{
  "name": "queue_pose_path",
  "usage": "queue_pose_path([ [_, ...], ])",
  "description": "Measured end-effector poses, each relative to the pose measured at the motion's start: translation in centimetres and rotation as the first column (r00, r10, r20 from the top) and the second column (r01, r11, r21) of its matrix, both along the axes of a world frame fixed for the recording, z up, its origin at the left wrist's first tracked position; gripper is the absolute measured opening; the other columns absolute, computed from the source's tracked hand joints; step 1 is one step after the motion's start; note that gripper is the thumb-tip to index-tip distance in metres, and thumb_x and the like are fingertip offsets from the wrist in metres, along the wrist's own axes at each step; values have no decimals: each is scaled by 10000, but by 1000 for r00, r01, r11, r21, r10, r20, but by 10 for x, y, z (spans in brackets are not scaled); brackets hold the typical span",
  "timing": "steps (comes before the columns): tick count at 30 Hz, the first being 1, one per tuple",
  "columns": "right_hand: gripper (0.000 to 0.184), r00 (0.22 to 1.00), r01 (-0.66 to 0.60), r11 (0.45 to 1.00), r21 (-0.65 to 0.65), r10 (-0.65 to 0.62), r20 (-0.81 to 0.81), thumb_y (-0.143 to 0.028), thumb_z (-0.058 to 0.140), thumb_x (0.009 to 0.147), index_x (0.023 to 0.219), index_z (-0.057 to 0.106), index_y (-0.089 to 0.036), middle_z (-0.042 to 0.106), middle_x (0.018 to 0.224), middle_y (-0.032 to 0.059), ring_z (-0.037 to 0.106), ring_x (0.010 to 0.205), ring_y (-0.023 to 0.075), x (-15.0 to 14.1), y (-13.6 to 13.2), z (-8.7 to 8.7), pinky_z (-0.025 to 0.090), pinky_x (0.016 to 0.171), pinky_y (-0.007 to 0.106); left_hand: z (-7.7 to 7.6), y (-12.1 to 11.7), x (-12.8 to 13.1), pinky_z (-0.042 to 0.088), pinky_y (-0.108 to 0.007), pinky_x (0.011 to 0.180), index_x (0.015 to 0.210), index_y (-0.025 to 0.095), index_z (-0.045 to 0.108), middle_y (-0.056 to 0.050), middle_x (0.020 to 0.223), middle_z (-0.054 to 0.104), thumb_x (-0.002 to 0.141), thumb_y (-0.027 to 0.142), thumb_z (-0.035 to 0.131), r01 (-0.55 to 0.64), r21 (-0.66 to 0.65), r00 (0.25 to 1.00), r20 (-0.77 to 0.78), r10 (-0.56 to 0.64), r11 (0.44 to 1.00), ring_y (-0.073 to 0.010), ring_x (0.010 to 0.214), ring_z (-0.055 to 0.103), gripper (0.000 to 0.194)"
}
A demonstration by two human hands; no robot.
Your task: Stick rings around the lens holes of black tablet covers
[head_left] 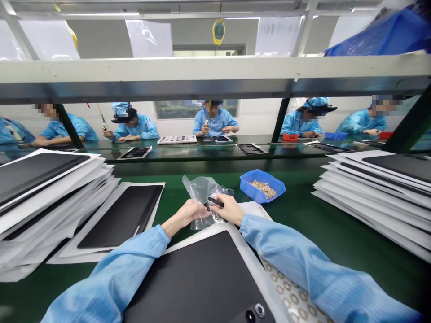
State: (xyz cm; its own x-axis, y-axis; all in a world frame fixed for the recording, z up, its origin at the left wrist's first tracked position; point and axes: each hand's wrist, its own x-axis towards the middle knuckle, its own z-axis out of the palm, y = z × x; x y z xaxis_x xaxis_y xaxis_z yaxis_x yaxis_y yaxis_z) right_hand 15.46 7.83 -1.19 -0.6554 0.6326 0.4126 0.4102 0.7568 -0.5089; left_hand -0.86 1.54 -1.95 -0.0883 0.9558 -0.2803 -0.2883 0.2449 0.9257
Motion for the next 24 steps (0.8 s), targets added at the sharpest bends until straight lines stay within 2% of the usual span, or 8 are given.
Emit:
queue_pose_path([
  [2,50,999,-42,998,51,41,25,-126,604,759,749,598,-175,609,762,25,566,726,158,-1,-3,-3,410,676,255,0,0,2,530,-376,794,1143,124,556,-92,1119,586,903,297,574,-6,-5,999,-33,6,1000,-192,939,607,297],
  [5,167,993,-97,991,95,90,77,-58,594,745,823,656,-192,635,853,40,592,760,164,0,-6,-6,418,688,253,-2,1,3,528,-381,802,1150,126,554,-93,1130,581,903,300,572,-23,-3,997,-73,23,1000,-196,951,604,302],
  [8,185,989,-108,989,106,96,110,-56,608,737,840,691,-186,660,839,48,614,763,179,-1,-8,-8,430,697,260,-3,1,4,526,-389,807,1163,132,548,-94,1142,577,906,311,567,-32,0,995,-91,32,999,-200,961,601,314],
  [17,133,996,-16,997,75,9,92,-132,600,785,712,701,-178,698,730,49,633,711,175,-8,-8,-10,414,649,241,0,1,8,535,-366,776,1145,127,554,-89,1106,589,907,311,566,-27,-9,991,-134,26,1000,-186,920,611,301],
  [22,105,997,33,999,5,-33,73,-107,627,741,666,668,-167,678,682,29,613,676,162,-10,-11,-12,406,631,243,2,-1,10,533,-371,780,1145,131,554,-86,1110,588,908,311,564,5,-4,980,-198,-6,1000,-187,925,609,298],
  [24,86,996,49,998,-39,-46,72,-145,644,760,675,649,-155,654,663,11,601,665,148,-10,-9,-13,428,644,254,2,-2,11,532,-374,785,1140,132,557,-84,1109,590,908,308,565,21,-8,970,-243,-22,1000,-188,929,609,292],
])
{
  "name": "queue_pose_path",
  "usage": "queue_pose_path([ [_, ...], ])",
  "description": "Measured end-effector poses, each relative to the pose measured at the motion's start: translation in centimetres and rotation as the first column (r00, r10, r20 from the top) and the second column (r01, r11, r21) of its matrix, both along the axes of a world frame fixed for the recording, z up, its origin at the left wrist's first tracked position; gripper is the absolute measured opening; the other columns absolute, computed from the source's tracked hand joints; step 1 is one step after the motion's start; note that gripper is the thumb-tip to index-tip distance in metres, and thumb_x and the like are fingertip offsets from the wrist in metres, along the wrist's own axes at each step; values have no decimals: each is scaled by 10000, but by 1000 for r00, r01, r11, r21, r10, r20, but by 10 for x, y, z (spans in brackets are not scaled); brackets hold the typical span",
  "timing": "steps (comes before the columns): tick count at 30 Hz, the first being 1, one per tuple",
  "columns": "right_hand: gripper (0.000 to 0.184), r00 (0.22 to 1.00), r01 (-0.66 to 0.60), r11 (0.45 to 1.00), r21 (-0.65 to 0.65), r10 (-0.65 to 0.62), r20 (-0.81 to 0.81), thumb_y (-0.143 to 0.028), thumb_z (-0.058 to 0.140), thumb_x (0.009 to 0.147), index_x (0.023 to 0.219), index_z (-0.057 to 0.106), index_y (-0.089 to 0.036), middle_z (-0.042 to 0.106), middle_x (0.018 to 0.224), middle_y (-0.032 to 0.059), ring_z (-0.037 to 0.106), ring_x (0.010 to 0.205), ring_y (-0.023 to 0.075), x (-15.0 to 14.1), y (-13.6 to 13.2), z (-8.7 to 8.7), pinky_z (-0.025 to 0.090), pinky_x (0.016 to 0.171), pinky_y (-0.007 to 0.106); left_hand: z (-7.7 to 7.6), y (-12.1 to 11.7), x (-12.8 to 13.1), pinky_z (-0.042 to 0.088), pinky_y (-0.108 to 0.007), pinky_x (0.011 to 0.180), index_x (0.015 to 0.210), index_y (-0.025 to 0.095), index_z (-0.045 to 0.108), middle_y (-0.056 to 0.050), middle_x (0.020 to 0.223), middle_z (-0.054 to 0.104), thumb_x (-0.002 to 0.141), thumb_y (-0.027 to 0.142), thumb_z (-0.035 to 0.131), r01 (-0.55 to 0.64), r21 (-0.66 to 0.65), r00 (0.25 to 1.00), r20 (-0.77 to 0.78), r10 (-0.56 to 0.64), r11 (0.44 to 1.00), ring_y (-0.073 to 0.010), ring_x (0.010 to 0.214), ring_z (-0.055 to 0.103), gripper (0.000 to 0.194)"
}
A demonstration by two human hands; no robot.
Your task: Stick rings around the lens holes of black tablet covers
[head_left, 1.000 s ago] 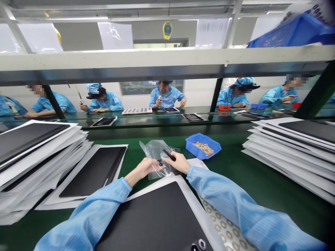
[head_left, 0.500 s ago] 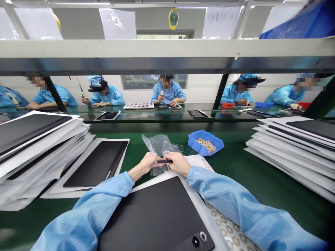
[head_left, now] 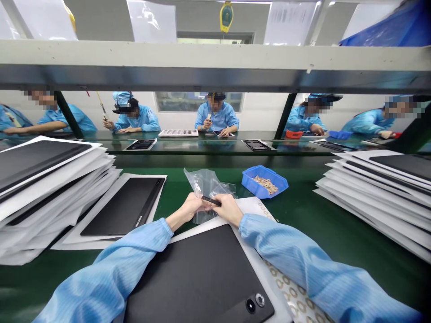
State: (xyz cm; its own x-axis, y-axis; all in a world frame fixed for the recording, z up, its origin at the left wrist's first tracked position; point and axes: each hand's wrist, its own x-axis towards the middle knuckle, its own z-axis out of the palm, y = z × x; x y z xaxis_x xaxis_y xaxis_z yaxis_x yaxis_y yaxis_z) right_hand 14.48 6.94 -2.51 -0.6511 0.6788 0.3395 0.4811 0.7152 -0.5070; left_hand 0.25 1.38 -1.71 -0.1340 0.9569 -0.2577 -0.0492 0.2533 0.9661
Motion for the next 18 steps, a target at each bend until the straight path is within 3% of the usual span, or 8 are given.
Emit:
queue_pose_path([
  [5,263,998,54,986,-159,-55,-3,-350,578,883,764,611,-118,619,726,-16,599,666,122,7,13,2,499,649,285,2,-2,2,538,-360,767,1129,128,561,-81,1087,598,909,303,565,27,-21,988,-155,-29,999,-180,907,615,281],
  [9,248,999,23,958,-286,-31,-26,-289,569,870,713,631,-107,578,596,-22,510,498,79,15,19,21,415,499,217,10,-3,-5,544,-338,733,1109,127,567,-70,1045,610,912,303,560,26,-78,942,-332,-50,997,-165,863,622,264],
  [13,206,999,-36,915,-402,31,-18,-221,584,768,628,669,-97,504,449,-36,357,385,51,31,9,54,279,428,223,27,-6,-17,544,-300,657,988,114,603,-36,868,644,908,408,549,2,-210,823,-556,-121,978,-131,710,630,309],
  [15,163,997,-64,882,-466,72,-1,-210,615,712,608,682,-104,554,480,-18,381,411,53,47,-5,66,288,448,224,38,-10,-23,544,-296,596,850,97,624,-44,711,648,866,556,529,-7,-286,744,-642,-186,958,-151,607,638,469],
  [18,111,990,-83,816,-573,134,48,-191,648,648,576,692,-118,630,547,14,502,512,91,79,-37,72,352,514,221,52,-16,-30,547,-334,537,660,86,606,-119,528,622,748,761,470,-13,-405,632,-712,-307,914,-249,525,658,694],
])
